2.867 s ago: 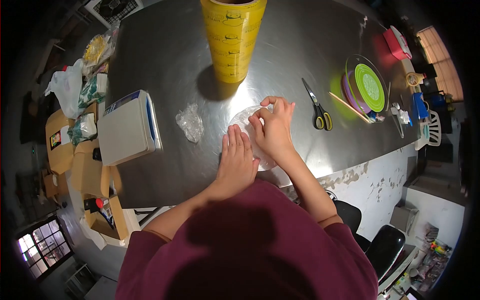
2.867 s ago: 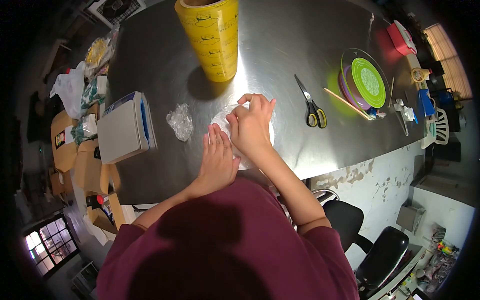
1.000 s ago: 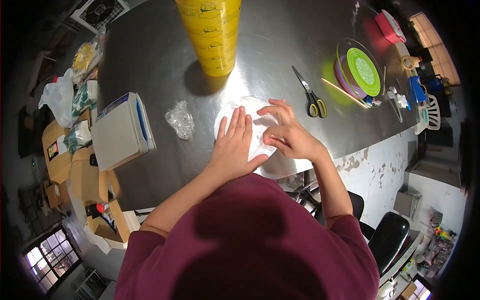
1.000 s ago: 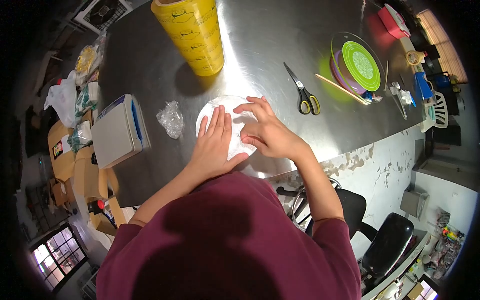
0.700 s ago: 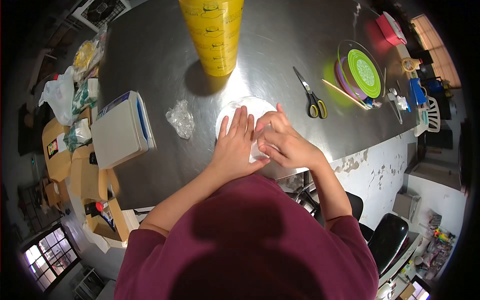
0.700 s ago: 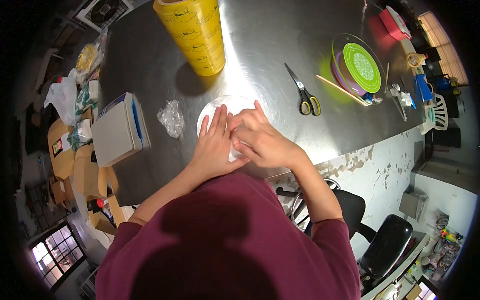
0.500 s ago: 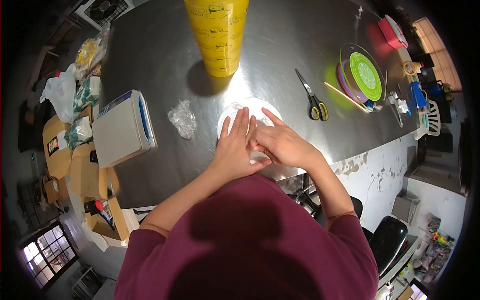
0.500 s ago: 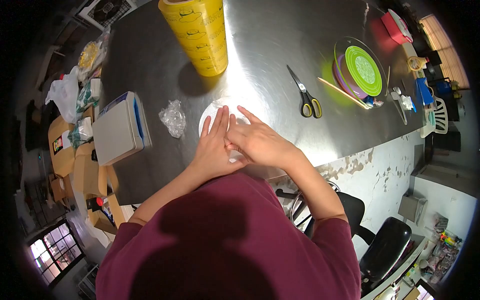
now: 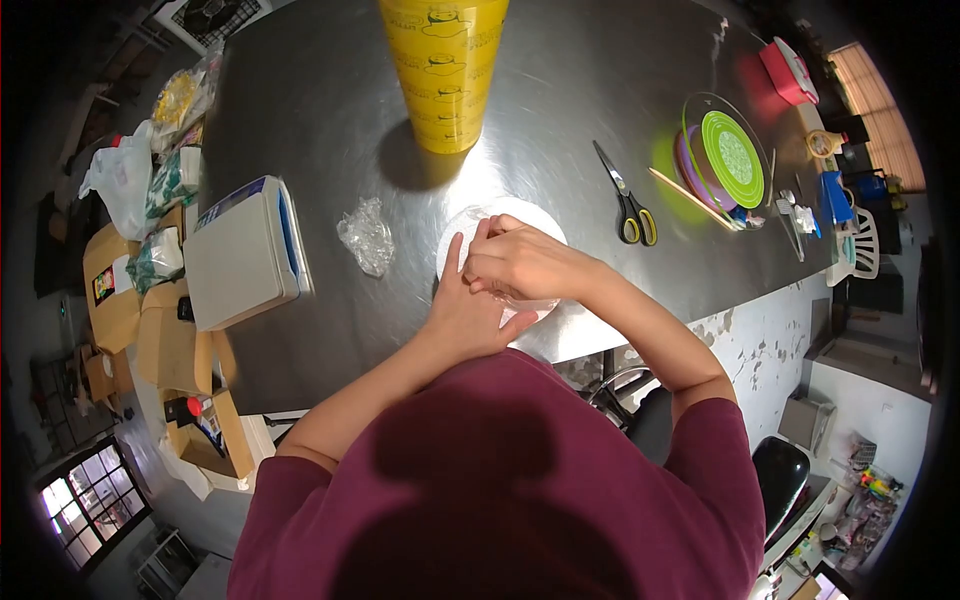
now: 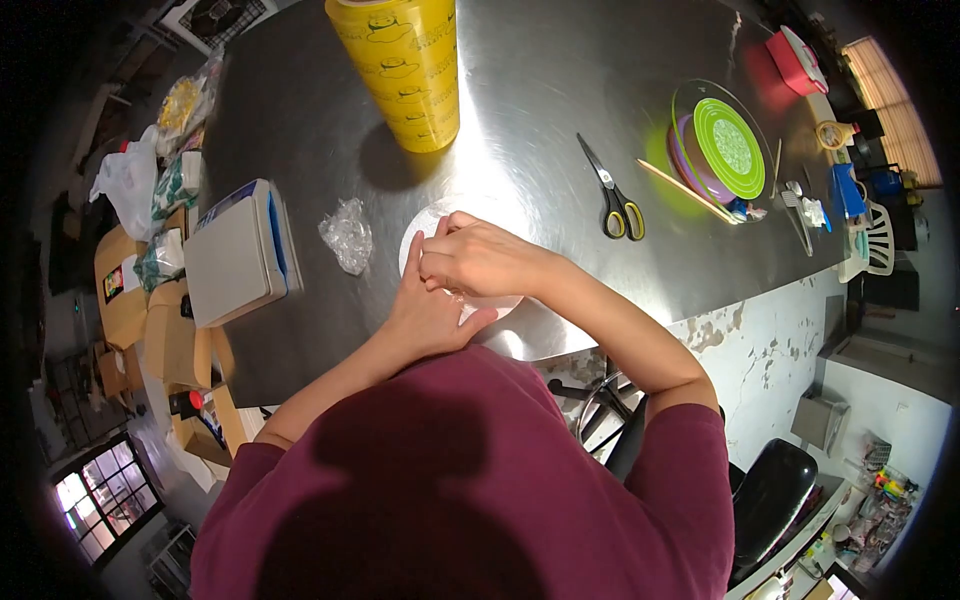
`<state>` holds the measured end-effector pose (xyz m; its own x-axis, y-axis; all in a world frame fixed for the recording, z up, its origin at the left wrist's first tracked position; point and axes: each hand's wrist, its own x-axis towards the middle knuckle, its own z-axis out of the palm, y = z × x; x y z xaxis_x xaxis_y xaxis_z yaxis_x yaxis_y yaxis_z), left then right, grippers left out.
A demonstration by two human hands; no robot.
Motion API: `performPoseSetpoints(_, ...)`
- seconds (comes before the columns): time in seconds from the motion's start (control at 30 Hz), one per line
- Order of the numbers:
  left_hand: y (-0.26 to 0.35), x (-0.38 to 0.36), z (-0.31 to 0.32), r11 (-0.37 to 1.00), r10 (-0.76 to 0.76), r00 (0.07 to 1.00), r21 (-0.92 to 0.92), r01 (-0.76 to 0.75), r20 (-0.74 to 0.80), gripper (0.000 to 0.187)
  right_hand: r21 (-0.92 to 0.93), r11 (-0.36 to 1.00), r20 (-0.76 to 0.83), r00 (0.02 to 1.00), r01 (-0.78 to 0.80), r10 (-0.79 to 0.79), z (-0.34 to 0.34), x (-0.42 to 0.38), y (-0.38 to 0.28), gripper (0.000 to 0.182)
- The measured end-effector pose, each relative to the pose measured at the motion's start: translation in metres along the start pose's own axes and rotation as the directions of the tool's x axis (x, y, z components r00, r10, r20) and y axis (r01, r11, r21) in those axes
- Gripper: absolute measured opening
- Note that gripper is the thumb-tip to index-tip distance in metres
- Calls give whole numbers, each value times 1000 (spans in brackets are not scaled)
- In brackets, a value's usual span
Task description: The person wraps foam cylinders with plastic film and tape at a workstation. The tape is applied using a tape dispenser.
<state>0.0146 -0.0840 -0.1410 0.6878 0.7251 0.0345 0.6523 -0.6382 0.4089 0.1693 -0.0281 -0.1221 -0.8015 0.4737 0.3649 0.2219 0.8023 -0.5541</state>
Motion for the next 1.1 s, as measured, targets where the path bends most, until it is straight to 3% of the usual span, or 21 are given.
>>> performPoseSetpoints(0.03,-1,0,-1,1000,-13,999,-2,13,30,72,-32,1000,-26,1000,-1,0,2,-1,2,15)
performPoseSetpoints(0.13,-3,-1,3,1000,6,996,13,-5,-85,58,-112,994,-39,999,-7,3,1,-7,0,14)
performPoseSetpoints(0.23,-7,-2,10,997,4,996,-73,-11,-90,62,-130,991,-39,999,12,-17,0,-10,0,13)
performPoseSetpoints(0.33,-8,-4,17,985,-71,967,-167,30,-245,85,-120,993,-48,999,5,-11,0,-11,0,12)
performPoseSetpoints(0.43,-3,-4,19,891,-244,850,-454,5,-468,114,-149,989,-64,998,-8,-2,2,-9,2,11)
performPoseSetpoints(0.53,-7,-7,17,818,-269,866,-575,-27,-422,128,-148,987,-1,998,-56,56,3,-5,0,13)
performPoseSetpoints(0.67,-11,-9,15,827,-212,872,-556,-80,-442,121,-119,985,50,990,-126,132,4,0,1,19)
performPoseSetpoints(0.77,-10,-9,13,866,-191,875,-497,-63,-445,112,-107,980,-39,985,-170,166,3,3,2,22)
performPoseSetpoints(0.83,-11,-11,19,909,-175,879,-415,-29,-443,103,-240,936,-172,960,-256,219,6,4,-3,24)
performPoseSetpoints(0.93,-12,-16,35,996,7,897,-79,-47,-443,89,-352,856,-408,885,-379,225,10,-3,0,25)
performPoseSetpoints(0.97,-9,-15,41,989,-3,817,-122,-83,-576,61,-371,829,-486,848,-418,210,10,-7,2,26)
performPoseSetpoints(1.07,-13,-16,21,956,278,870,27,-292,-408,41,181,779,-736,443,-600,512,3,-10,13,20)
performPoseSetpoints(1.1,-7,-12,7,966,190,912,-94,-239,-364,30,271,768,-667,462,-580,584,-1,-13,19,19)
